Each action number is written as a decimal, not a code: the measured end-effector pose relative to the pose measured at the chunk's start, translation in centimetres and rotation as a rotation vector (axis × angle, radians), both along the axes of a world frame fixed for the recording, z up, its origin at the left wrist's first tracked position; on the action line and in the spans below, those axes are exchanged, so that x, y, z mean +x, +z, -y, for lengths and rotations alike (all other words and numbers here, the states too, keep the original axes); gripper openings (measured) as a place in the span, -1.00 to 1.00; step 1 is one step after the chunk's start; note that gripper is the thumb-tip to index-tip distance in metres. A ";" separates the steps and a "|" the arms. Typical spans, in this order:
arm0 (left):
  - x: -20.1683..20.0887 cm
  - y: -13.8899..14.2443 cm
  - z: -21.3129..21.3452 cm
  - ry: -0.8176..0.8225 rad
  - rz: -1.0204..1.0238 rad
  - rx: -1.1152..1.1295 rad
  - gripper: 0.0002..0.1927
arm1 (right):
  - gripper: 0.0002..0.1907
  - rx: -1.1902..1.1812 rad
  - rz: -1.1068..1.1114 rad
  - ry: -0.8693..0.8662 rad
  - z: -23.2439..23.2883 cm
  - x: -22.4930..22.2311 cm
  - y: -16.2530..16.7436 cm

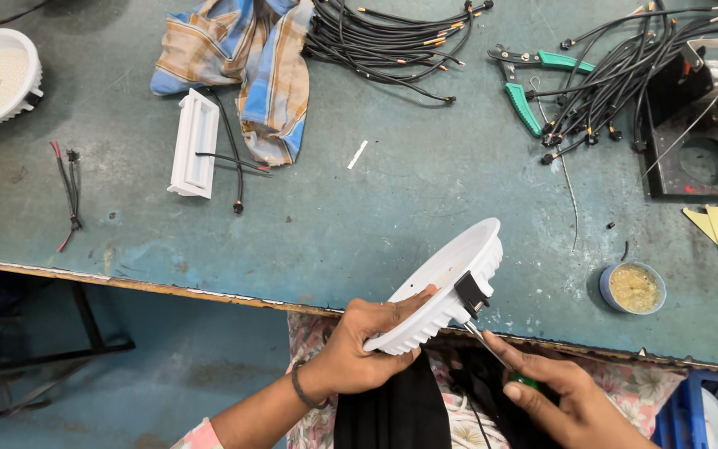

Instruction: The person assembles round LED panel lights at a workbench. They use a screwdriver to fasten a driver to the back of a panel, press an LED disc into the housing, solder a wire to the panel with a soldering iron, apply paste from a small container, then place the finished panel into a bin and start the next unit.

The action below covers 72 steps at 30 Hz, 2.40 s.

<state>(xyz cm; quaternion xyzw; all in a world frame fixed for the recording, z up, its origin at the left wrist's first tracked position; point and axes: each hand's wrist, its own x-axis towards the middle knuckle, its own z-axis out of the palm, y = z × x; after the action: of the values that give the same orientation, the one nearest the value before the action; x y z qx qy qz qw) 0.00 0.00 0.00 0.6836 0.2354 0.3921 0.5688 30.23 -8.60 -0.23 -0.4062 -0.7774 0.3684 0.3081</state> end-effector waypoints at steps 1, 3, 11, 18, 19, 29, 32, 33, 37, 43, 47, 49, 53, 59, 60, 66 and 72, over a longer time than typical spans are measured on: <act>0.0 -0.1 0.1 -0.002 0.009 0.015 -0.42 | -0.43 -0.091 -0.085 0.030 0.2 0.3 -0.3; 0.0 -0.2 0.0 -0.005 0.015 0.028 -0.40 | -0.42 -0.485 -0.312 0.003 0.7 0.7 -0.8; 0.2 -0.8 0.2 0.013 0.025 0.053 -0.38 | -0.28 -1.268 -0.830 -0.075 0.2 0.6 -1.7; 0.4 -1.1 0.3 0.034 0.065 0.063 -0.38 | -0.26 -1.393 -1.062 -0.054 0.2 0.3 -1.9; 0.5 -1.1 0.3 0.037 0.067 0.055 -0.38 | -0.26 -1.387 -1.062 -0.043 0.1 0.4 -2.1; 0.8 -2.2 0.6 0.090 0.129 0.051 -0.58 | -0.26 -1.426 -1.165 0.035 0.0 0.7 -3.5; 1.0 -2.5 0.9 0.139 0.097 0.008 -0.51 | -0.28 -1.435 -1.191 0.055 -0.1 0.6 -3.8; 1.1 -2.6 0.9 0.139 0.124 0.032 -0.54 | -0.29 -1.432 -1.198 0.055 -0.1 0.6 -3.9; 1.3 -2.5 1.2 0.156 0.150 0.026 -0.52 | -0.30 -1.420 -1.224 0.068 0.0 0.4 -4.3; 1.4 -2.1 1.3 0.153 0.139 0.030 -0.47 | -0.31 -1.420 -1.252 0.073 0.1 0.3 -4.4; 1.3 -2.1 1.2 0.146 0.137 0.033 -0.47 | -0.31 -1.417 -1.261 0.087 0.1 0.2 -4.5; 1.3 -2.1 1.2 0.148 0.136 0.038 -0.49 | -0.31 -1.437 -1.288 0.074 0.1 0.1 -4.6; 1.3 -2.1 1.2 0.145 0.128 0.024 -0.49 | -0.29 -1.465 -1.371 0.068 0.2 -0.2 -4.9; 1.2 -2.1 1.2 0.143 0.116 -0.010 -0.49 | -0.27 -1.489 -1.382 0.068 0.1 -0.4 -5.0; 1.2 -2.2 1.2 0.144 0.116 0.000 -0.50 | -0.27 -1.488 -1.385 0.070 0.1 -0.4 -5.0; 1.2 -2.5 1.3 0.150 0.117 0.020 -0.52 | -0.27 -1.479 -1.409 0.067 0.3 -0.7 -5.1; 1.1 -2.6 1.4 0.158 0.093 0.003 -0.51 | -0.30 -1.440 -1.339 0.045 0.5 -0.6 -5.5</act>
<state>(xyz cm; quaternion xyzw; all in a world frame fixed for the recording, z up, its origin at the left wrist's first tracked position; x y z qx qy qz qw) 1.08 -1.39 -2.61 0.6449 0.2614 0.4674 0.5453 29.66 -9.09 -5.71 -0.1894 -0.0397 0.9139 0.3568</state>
